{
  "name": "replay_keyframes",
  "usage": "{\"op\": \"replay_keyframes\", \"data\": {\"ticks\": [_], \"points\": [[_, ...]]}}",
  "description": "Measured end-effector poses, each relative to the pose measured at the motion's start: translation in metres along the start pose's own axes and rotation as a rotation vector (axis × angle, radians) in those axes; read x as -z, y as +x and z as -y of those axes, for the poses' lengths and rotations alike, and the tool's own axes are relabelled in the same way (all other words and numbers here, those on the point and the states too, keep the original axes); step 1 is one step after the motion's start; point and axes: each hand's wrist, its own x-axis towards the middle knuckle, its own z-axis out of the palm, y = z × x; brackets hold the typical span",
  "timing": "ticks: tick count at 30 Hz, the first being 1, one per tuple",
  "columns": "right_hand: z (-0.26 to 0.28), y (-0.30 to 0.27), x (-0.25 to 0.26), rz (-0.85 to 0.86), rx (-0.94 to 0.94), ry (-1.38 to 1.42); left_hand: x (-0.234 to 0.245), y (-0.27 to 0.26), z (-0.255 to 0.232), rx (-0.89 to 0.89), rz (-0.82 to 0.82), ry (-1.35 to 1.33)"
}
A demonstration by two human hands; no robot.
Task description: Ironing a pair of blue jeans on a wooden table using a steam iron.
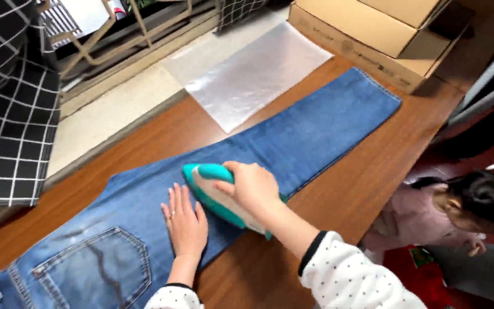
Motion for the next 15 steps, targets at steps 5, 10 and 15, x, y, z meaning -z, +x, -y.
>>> {"op": "replay_keyframes", "data": {"ticks": [5, 10, 15], "points": [[-0.063, 0.020, 0.051, -0.077, -0.254, 0.073, 0.018, 0.000, -0.014, -0.027, 0.131, 0.323], [-0.134, 0.042, 0.103, -0.162, -0.375, 0.037, 0.021, -0.002, -0.013, -0.036, 0.116, 0.310], [-0.195, 0.065, 0.151, -0.243, -0.507, 0.048, 0.019, -0.003, -0.009, 0.009, 0.119, 0.306]]}}
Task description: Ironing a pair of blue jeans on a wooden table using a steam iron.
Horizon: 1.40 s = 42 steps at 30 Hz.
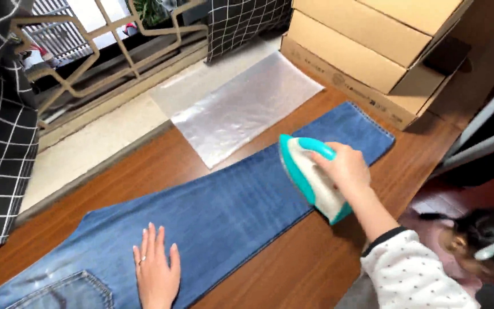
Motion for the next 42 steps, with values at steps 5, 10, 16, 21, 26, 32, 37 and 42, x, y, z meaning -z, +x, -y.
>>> {"op": "replay_keyframes", "data": {"ticks": [5, 10, 16, 21, 26, 32, 37, 42], "points": [[-0.039, 0.054, 0.030, -0.087, -0.122, 0.041, -0.018, -0.002, 0.015, -0.001, -0.088, 0.045], [-0.068, 0.099, 0.046, -0.117, -0.199, 0.066, -0.016, -0.002, 0.016, 0.041, -0.052, 0.019], [-0.097, 0.137, 0.047, -0.208, -0.209, 0.106, -0.011, -0.004, 0.014, 0.083, -0.013, 0.019], [-0.086, 0.124, 0.051, -0.224, -0.241, 0.168, -0.030, 0.009, 0.004, 0.165, -0.106, -0.106], [-0.035, 0.041, 0.066, 0.036, 0.094, 0.057, -0.005, 0.050, -0.104, 0.064, 0.111, -0.359], [-0.013, 0.025, -0.008, 0.306, 0.695, -0.282, -0.059, 0.096, -0.142, 0.004, 0.171, -0.422], [0.001, 0.028, -0.012, 0.326, 0.647, -0.196, -0.069, 0.094, -0.138, -0.146, 0.117, -0.141], [0.007, 0.035, 0.011, 0.336, 0.288, -0.104, -0.073, 0.089, -0.137, -0.233, 0.069, 0.044]]}}
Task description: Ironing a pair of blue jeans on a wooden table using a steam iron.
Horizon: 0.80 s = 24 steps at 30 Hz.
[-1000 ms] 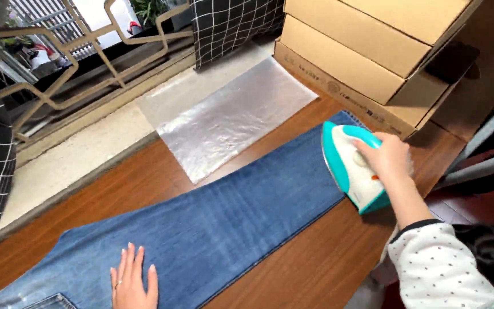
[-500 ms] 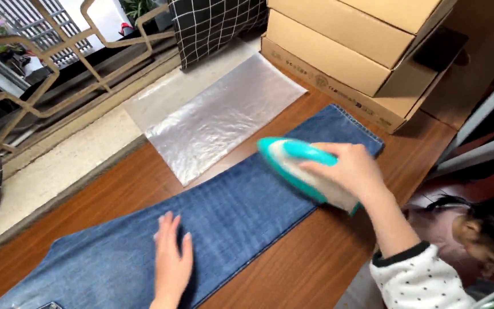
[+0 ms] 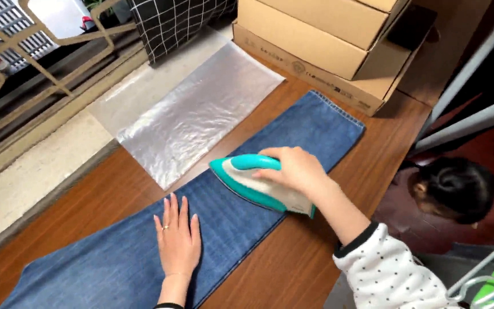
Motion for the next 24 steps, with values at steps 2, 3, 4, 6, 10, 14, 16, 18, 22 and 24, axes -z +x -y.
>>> {"op": "replay_keyframes", "data": {"ticks": [2, 3, 4, 6, 10, 14, 16, 18, 22, 24], "points": [[-0.007, 0.003, 0.006, 0.059, 0.100, -0.028, 0.003, 0.001, -0.002, 0.001, 0.005, -0.029], [-0.007, 0.005, 0.008, 0.062, 0.097, -0.027, 0.002, 0.001, 0.001, 0.000, 0.010, -0.030], [-0.007, 0.006, 0.010, 0.110, 0.135, -0.113, 0.001, 0.001, 0.003, -0.011, -0.018, -0.019], [-0.011, 0.006, 0.010, 0.162, 0.158, -0.199, -0.001, 0.000, 0.001, -0.028, -0.036, -0.019], [-0.022, 0.008, -0.011, -0.118, 0.120, -0.183, 0.001, 0.001, 0.003, -0.010, -0.002, -0.011], [-0.044, 0.016, -0.039, -0.557, 0.131, -0.290, 0.000, 0.001, 0.001, 0.006, 0.014, -0.001], [-0.057, 0.023, -0.035, -0.550, 0.270, -0.303, -0.001, 0.002, 0.002, 0.003, 0.005, -0.001], [-0.071, 0.030, -0.035, -0.540, 0.402, -0.318, -0.002, 0.001, 0.003, -0.004, 0.002, -0.004], [-0.082, 0.038, -0.029, -0.546, 0.408, -0.368, -0.002, 0.001, 0.002, -0.011, 0.000, -0.012], [-0.077, 0.041, -0.024, -0.511, 0.222, -0.319, 0.001, 0.002, 0.002, -0.013, 0.007, -0.009]]}}
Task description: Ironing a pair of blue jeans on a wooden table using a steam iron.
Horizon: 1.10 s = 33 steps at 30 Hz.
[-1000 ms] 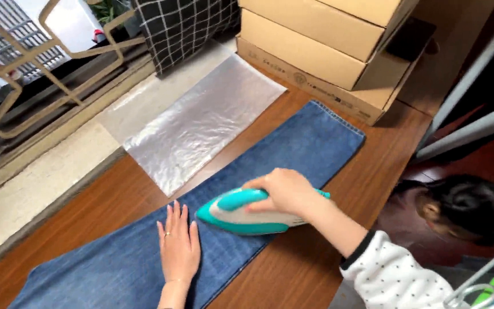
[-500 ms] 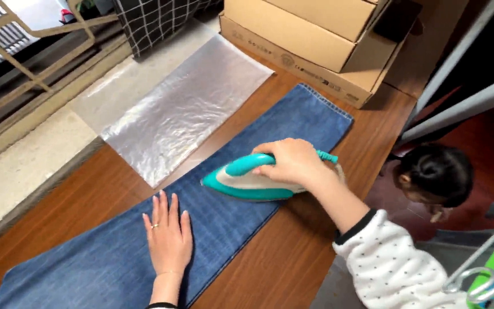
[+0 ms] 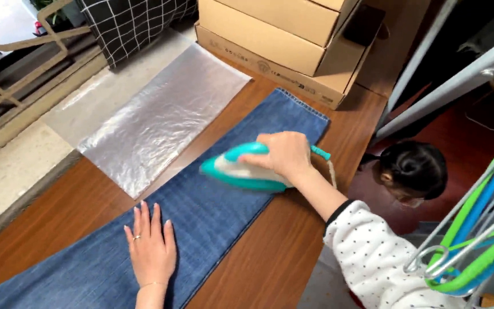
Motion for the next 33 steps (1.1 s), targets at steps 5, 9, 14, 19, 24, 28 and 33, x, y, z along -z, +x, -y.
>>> {"op": "replay_keyframes", "data": {"ticks": [5, 9, 14, 19, 24, 28, 33], "points": [[-0.014, 0.013, -0.002, 0.007, -0.338, -0.034, -0.001, 0.000, 0.002, -0.010, 0.007, -0.011], [-0.021, 0.006, 0.004, 0.086, -0.188, -0.007, 0.001, -0.002, 0.002, -0.008, 0.035, -0.003], [-0.026, 0.030, -0.019, -0.082, -0.530, -0.055, 0.007, -0.002, -0.001, 0.008, 0.045, 0.002], [-0.034, 0.024, 0.007, 0.021, -0.480, -0.065, -0.001, -0.004, 0.005, -0.033, -0.054, 0.024], [-0.045, 0.028, 0.014, 0.053, -0.486, -0.061, 0.001, -0.005, 0.001, 0.009, -0.026, 0.012], [-0.065, 0.054, 0.012, 0.053, -0.741, -0.066, 0.001, -0.003, 0.000, 0.004, -0.048, 0.001], [-0.089, 0.068, 0.002, 0.020, -0.870, -0.039, 0.003, -0.003, -0.003, 0.055, 0.000, -0.030]]}}
